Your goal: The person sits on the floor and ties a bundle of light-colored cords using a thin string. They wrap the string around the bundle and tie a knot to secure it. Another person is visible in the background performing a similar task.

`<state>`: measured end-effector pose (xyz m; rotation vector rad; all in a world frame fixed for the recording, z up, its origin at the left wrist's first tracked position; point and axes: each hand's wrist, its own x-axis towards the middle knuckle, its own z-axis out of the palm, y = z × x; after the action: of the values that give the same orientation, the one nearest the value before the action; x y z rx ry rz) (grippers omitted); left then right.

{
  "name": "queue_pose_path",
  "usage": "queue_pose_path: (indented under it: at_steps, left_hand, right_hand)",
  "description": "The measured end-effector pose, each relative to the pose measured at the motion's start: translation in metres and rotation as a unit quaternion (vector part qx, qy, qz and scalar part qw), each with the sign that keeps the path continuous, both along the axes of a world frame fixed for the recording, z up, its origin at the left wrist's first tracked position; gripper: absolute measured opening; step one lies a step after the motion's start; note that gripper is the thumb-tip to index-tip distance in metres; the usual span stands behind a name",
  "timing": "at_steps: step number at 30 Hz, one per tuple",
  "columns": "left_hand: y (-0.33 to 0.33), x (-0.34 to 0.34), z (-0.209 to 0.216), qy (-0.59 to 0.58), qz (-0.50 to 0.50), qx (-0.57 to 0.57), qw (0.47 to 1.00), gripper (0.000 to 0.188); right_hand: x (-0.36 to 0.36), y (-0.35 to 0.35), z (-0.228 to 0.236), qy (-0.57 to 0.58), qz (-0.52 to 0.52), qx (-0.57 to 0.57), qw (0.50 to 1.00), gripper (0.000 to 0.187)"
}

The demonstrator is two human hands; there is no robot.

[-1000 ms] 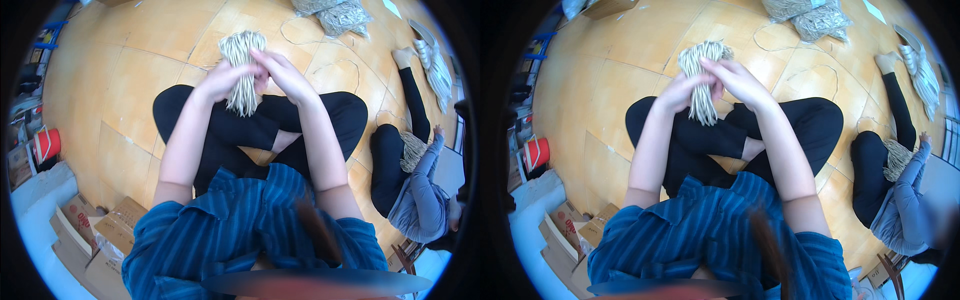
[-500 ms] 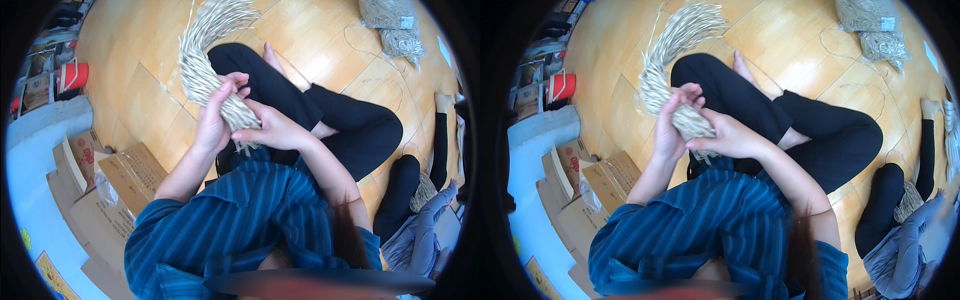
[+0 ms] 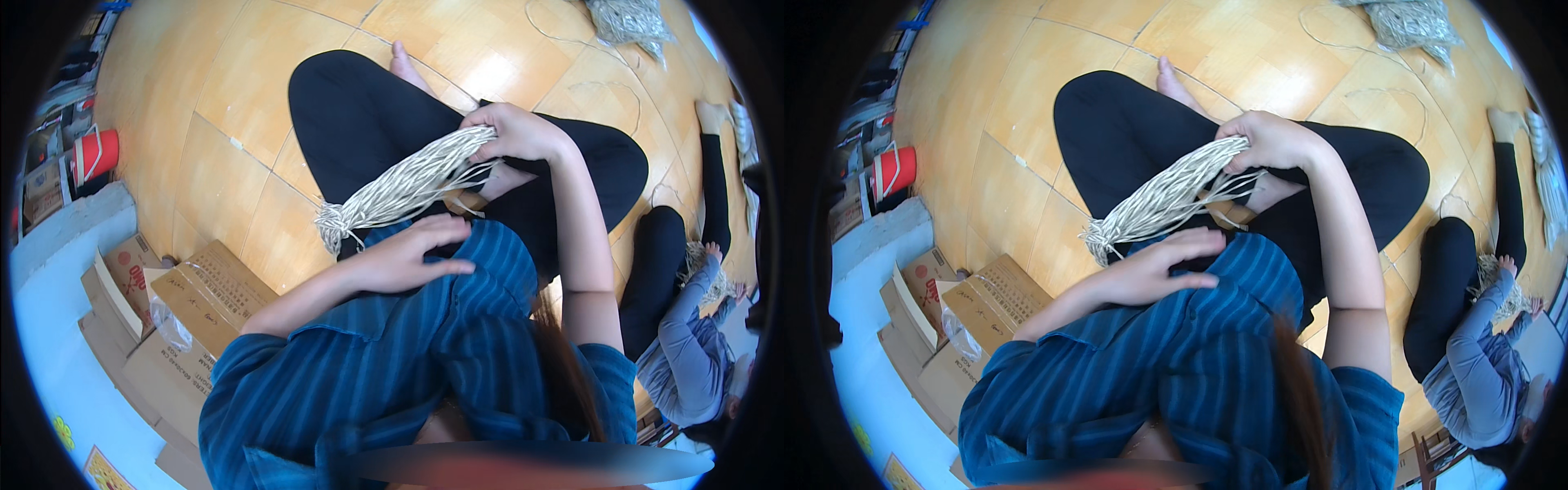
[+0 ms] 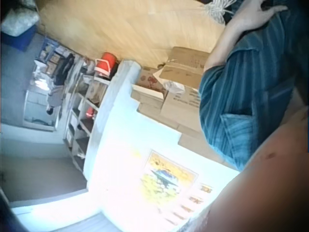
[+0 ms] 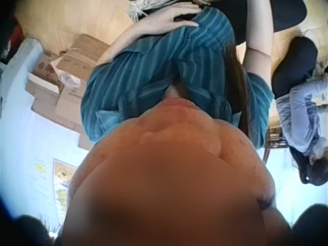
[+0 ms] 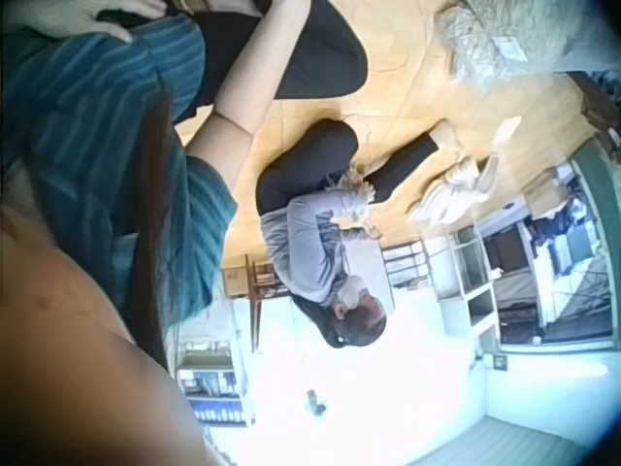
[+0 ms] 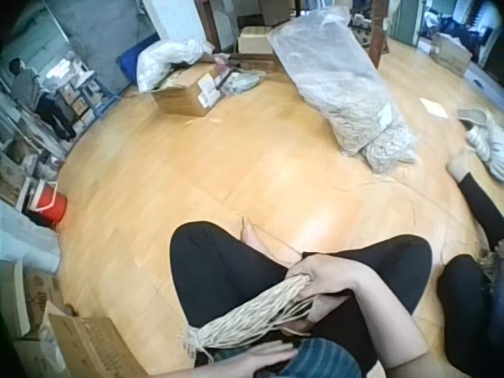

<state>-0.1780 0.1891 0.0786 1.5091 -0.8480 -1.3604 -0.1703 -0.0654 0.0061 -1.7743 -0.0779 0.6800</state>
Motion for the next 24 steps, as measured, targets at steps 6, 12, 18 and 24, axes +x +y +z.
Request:
queue_pose_path:
  at_steps: [6,12,18,24]
  left_hand:
    - [-0.014,0.078,0.010,-0.353,0.179,0.039,0.917,0.023]
    - [-0.048,0.088,-0.037,-0.386,0.062,0.091,0.916,0.021]
    - [-0.064,0.096,-0.039,-0.394,0.067,0.150,0.904,0.021]
    - [-0.109,0.126,-0.067,-0.568,-0.078,0.194,0.796,0.023]
  right_hand:
    - [0.018,-0.024,-0.022,-0.015,-0.009,0.018,1.000,0.031]
    - [0.018,-0.032,-0.028,-0.215,-0.075,-0.269,0.936,0.051]
    - [-0.034,-0.036,-0.027,-0.175,-0.346,-0.120,0.914,0.024]
    - [-0.046,-0.011,-0.046,-0.085,-0.449,0.020,0.889,0.014]
